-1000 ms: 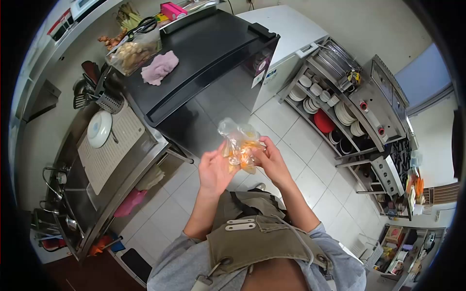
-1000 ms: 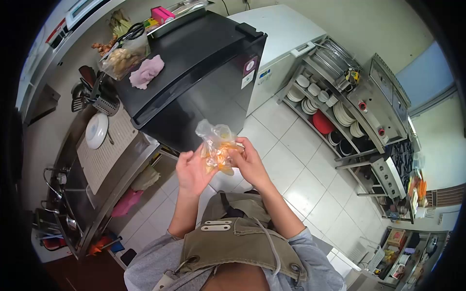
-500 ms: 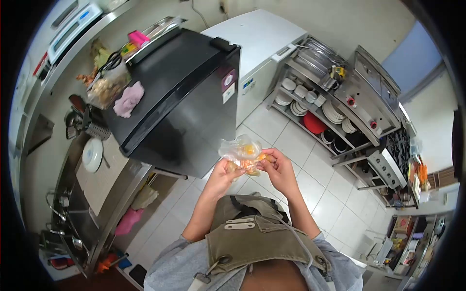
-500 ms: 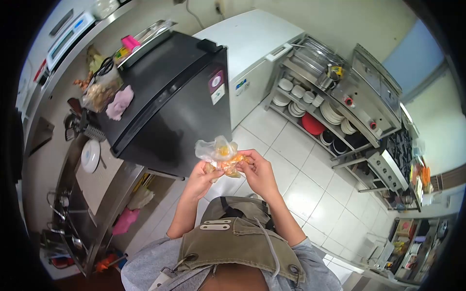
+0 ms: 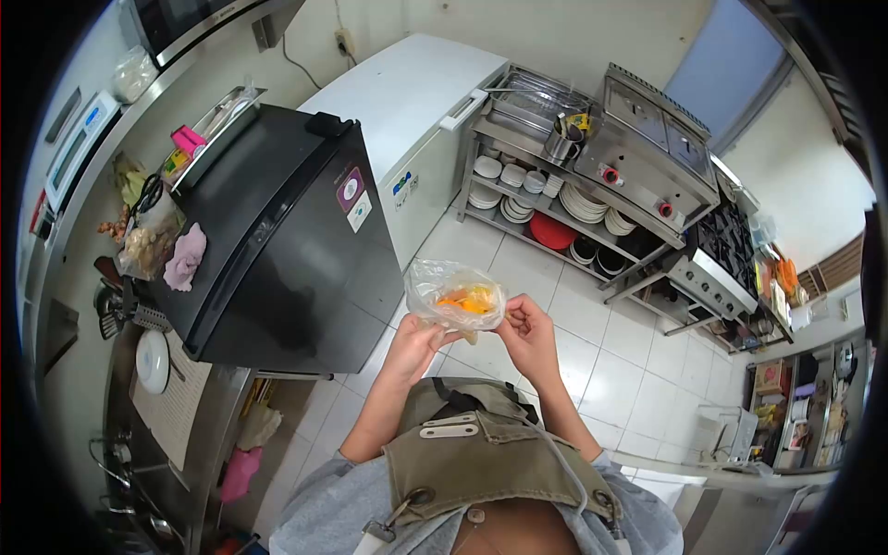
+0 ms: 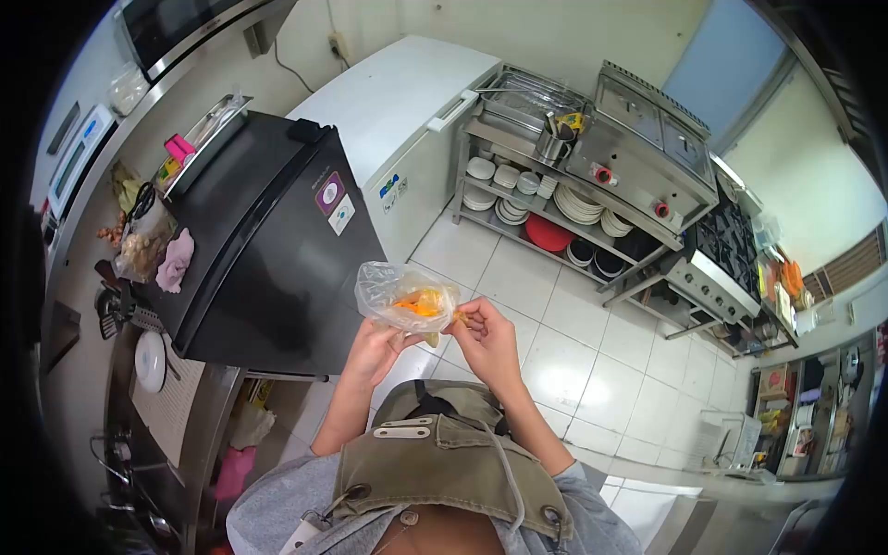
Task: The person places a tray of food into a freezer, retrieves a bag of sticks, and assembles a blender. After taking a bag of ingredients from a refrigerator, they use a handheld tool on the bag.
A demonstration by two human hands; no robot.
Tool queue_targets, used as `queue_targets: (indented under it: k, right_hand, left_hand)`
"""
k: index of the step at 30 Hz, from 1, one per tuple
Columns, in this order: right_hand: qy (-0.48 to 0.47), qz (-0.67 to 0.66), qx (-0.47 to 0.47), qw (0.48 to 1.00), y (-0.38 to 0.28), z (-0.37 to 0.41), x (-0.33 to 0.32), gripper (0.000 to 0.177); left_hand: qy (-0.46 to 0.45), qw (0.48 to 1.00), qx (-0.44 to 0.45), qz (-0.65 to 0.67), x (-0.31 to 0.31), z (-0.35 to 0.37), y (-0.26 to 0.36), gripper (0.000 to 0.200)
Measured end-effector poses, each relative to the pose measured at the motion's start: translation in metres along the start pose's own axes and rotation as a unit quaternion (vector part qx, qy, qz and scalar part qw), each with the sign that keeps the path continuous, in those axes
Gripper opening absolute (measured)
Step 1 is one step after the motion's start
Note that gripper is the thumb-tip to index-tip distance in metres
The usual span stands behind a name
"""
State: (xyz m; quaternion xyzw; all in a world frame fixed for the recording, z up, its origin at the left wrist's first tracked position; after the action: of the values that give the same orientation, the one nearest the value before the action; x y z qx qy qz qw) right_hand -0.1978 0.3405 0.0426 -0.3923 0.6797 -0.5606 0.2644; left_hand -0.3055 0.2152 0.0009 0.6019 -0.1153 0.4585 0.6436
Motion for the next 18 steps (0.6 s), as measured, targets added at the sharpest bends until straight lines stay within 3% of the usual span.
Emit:
queue_targets:
  k: [5, 7, 8, 9, 11, 12, 15, 16, 18]
  right_hand:
    - [-0.034, -0.029, 0.001, 0.999, 0.008, -0.005, 0.000, 0.010]
    - [-0.039, -0.035, -0.016, 0.999, 0.007, -0.009, 0.010, 0.012]
    - [-0.065, -0.011, 0.002, 0.998, 0.015, -0.009, 0.014, 0.014]
    - [-0.106, -0.029, 0.008, 0.994, 0.014, -0.009, 0.025, 0.014]
    - [-0.150, -0.073, 0.009, 0.986, 0.008, -0.014, 0.054, 0.013]
    - [-0.188, -0.083, 0.011, 0.979, 0.009, -0.016, 0.068, 0.014]
    - [-0.292, -0.092, 0.007, 0.952, 0.009, -0.019, 0.130, 0.016]
    - [-0.320, -0.096, 0.012, 0.942, 0.012, -0.017, 0.151, 0.013]
    - [-0.380, -0.067, -0.018, 0.922, 0.014, -0.010, 0.199, 0.010]
  left_hand:
    - [0.016, 0.997, 0.000, 0.079, 0.006, 0.008, 0.004, 0.037]
    - [0.023, 0.999, 0.020, -0.030, 0.010, 0.018, 0.009, 0.046]
    - [0.028, 0.996, 0.045, -0.073, 0.010, 0.027, 0.013, 0.057]
    - [0.066, 0.993, 0.069, -0.067, 0.005, 0.038, 0.013, 0.057]
    - [0.056, 0.978, 0.111, -0.166, -0.004, 0.061, 0.019, 0.063]
    - [0.070, 0.980, 0.130, -0.136, 0.005, 0.080, 0.031, 0.064]
    - [0.221, 0.944, 0.182, -0.165, -0.031, 0.123, 0.044, 0.064]
    - [0.220, 0.960, 0.168, -0.047, -0.043, 0.140, 0.040, 0.049]
    - [0.272, 0.940, 0.203, 0.017, -0.073, 0.174, 0.039, 0.043]
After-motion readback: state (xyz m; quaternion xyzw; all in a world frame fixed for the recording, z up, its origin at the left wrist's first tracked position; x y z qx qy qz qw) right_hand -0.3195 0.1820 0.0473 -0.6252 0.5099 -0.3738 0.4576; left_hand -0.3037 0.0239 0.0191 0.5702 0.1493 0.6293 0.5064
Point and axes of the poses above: each hand's wrist, its own z-axis away from the middle knuckle, its own x-axis out of the palm, y = z × x, the point moved 4 cm from there along -z, towards the middle knuckle, and after that the axes turned 10 degrees about -x, right-handed, at the moved point
